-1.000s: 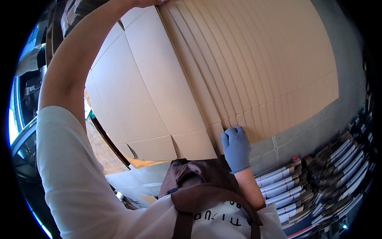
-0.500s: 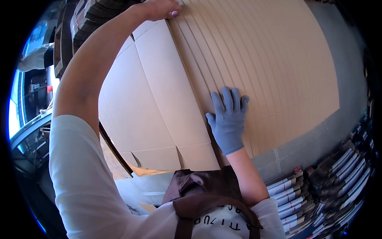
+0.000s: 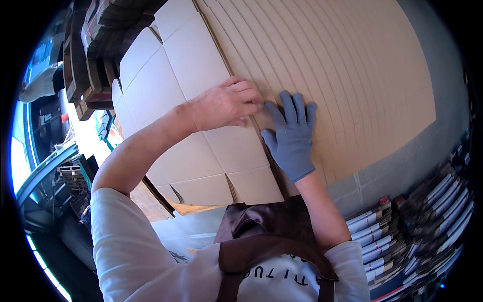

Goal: The person repeatedly aligns and stacks flat cardboard sheets on a table, smoothing the edges with both hands. They occasionally retrieve additional sheets from a nearby stack and continue aligning them. The person also briefly picks up a small plastic-wrapped item from the floor.

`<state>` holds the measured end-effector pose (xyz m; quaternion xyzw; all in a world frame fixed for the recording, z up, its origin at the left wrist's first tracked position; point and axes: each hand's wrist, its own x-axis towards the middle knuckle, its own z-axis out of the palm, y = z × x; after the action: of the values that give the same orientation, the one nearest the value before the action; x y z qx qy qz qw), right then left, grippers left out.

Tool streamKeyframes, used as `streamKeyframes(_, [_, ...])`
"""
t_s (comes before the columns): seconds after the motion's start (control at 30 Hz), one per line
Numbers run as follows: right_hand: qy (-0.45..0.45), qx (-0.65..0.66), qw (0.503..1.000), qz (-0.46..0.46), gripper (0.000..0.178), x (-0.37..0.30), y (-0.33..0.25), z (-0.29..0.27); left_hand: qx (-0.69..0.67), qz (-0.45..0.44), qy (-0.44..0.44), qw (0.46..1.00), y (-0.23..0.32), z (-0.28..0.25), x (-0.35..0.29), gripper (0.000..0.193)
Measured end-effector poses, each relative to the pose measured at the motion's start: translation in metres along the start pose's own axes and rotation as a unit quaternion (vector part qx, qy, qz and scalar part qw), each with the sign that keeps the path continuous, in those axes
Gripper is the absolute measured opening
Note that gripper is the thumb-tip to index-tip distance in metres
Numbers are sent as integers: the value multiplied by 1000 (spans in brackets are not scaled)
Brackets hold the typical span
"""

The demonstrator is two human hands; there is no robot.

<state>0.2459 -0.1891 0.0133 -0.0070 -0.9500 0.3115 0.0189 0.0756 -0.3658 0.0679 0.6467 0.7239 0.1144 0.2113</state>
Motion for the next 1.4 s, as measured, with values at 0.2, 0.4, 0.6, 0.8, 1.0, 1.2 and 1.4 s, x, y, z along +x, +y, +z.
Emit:
streamKeyframes(0.2, [2,-1,1000,-1,70,-3,3,2,7,1,-6,1000,2,0,2,34])
streamKeyframes(0.4, [3,-1,1000,7,70,0,3,3,-10,-8,-31,999,4,-5,4,34])
streamKeyframes(0.6, [6,4,1000,9,71,0,4,3,-24,-34,-71,997,6,-4,5,35])
streamKeyframes(0.8, [30,3,1000,-3,66,1,5,1,-31,-46,-66,996,6,1,-1,36])
streamKeyframes(1.0, [38,11,999,-5,66,-1,9,2,-36,-44,-57,997,3,9,-8,30])
streamKeyframes(1.2, [42,0,999,-5,67,1,8,2,-2,-51,-17,999,1,8,2,23])
streamKeyframes(1.4, [27,12,997,69,41,-44,-16,-29,0,-94,23,995,-7,13,9,28])
